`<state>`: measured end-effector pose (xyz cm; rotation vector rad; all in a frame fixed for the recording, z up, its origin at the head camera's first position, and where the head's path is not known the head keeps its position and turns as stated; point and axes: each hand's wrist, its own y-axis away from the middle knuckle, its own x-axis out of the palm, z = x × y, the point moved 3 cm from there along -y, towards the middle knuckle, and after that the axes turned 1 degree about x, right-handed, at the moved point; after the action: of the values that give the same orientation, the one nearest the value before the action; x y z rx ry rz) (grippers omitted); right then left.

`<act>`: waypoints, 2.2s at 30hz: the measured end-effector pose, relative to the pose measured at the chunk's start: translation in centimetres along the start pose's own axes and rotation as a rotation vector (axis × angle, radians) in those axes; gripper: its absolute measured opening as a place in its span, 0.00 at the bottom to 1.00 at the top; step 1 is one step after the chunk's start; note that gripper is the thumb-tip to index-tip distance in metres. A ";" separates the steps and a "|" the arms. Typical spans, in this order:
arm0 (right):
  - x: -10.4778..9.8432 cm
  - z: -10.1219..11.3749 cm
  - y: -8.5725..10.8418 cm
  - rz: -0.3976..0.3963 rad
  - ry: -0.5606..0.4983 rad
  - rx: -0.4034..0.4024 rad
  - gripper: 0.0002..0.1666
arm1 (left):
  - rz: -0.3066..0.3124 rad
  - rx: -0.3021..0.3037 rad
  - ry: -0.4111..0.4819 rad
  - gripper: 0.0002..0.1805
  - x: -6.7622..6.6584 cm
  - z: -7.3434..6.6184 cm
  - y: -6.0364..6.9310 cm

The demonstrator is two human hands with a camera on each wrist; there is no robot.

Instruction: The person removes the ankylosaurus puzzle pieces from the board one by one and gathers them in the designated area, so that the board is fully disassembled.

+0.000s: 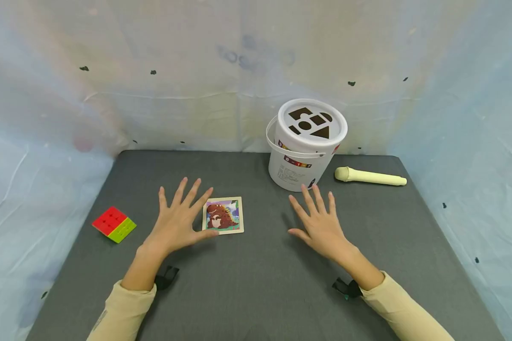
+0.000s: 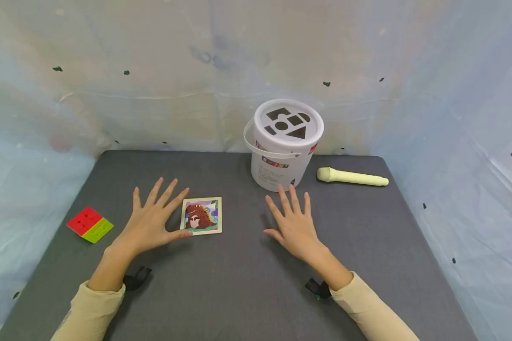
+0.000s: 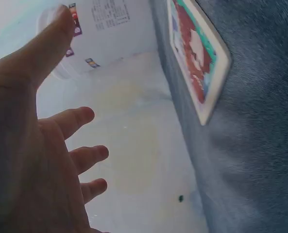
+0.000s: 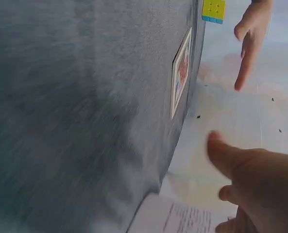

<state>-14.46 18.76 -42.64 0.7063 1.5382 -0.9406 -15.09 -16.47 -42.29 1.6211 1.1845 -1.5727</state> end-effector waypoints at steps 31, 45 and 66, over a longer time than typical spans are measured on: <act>6.9 13.3 -17.7 0.250 -0.507 -0.173 0.20 | 0.307 -0.203 0.204 0.50 5.9 3.4 -0.3; 7.5 13.6 -17.3 0.212 -0.661 -0.074 0.17 | 0.320 -0.209 0.197 0.51 6.3 3.7 -0.2; 8.3 13.3 -17.2 0.248 -0.712 -0.049 0.21 | 0.351 -0.247 0.198 0.46 6.9 3.6 -0.3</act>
<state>-23.83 -1.84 -48.09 0.4398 0.8223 -0.8381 -17.64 -18.19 -49.49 1.7343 1.0717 -1.0265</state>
